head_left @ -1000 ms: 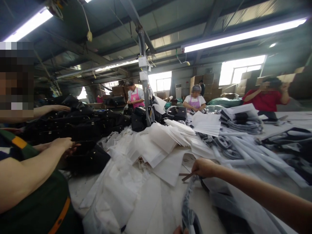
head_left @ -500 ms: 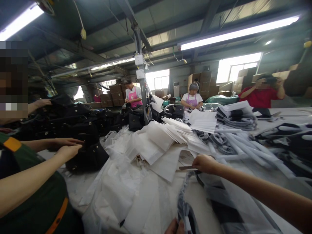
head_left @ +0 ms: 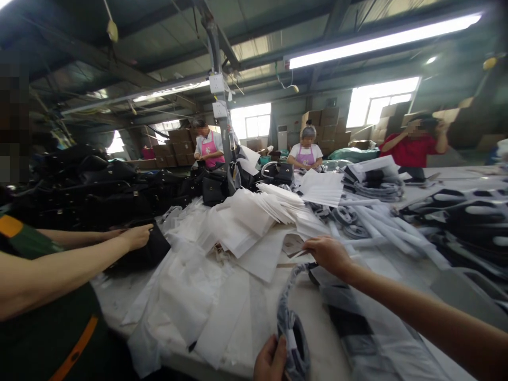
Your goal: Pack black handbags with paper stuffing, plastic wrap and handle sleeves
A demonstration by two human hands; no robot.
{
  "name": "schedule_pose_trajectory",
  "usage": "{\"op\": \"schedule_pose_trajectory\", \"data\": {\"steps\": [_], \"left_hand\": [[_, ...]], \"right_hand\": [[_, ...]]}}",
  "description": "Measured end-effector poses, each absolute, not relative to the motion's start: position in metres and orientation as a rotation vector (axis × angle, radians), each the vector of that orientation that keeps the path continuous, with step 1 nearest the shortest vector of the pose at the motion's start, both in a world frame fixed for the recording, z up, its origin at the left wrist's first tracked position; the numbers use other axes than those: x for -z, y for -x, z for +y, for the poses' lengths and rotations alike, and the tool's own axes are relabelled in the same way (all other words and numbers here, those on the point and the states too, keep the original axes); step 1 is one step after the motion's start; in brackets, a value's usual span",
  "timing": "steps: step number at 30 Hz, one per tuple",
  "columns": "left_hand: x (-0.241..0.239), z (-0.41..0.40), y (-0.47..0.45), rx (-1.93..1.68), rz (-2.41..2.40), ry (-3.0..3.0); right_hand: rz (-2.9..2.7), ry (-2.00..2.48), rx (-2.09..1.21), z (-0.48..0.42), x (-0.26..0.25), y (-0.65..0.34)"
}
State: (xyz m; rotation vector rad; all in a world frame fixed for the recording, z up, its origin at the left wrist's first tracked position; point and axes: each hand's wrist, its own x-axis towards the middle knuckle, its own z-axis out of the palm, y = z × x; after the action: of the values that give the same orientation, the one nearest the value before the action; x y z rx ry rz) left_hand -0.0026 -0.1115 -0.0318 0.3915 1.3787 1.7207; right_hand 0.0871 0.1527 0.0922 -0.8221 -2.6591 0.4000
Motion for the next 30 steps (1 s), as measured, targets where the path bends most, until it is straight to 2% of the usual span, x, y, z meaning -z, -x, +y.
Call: {"op": "schedule_pose_trajectory", "data": {"steps": [6,11,18,25,30], "left_hand": [[0.02,-0.117,0.005,-1.664,1.38,-0.359],[0.023,-0.118,0.003,-1.677,1.32,-0.332],[0.024,-0.118,-0.004,-1.715,1.279,-0.309],[0.018,-0.119,-0.009,-1.736,1.293,-0.43],[0.006,-0.12,-0.01,-1.732,1.413,-0.575]], "right_hand": [[-2.677,0.719,-0.461,0.129,-0.112,-0.092],[-2.662,0.706,-0.698,0.086,-0.122,-0.132],[-2.574,1.094,-1.295,0.033,-0.082,-0.168],[-2.474,0.933,-1.649,0.017,-0.041,-0.12],[-2.333,0.85,-1.977,0.016,-0.037,-0.106]]}}
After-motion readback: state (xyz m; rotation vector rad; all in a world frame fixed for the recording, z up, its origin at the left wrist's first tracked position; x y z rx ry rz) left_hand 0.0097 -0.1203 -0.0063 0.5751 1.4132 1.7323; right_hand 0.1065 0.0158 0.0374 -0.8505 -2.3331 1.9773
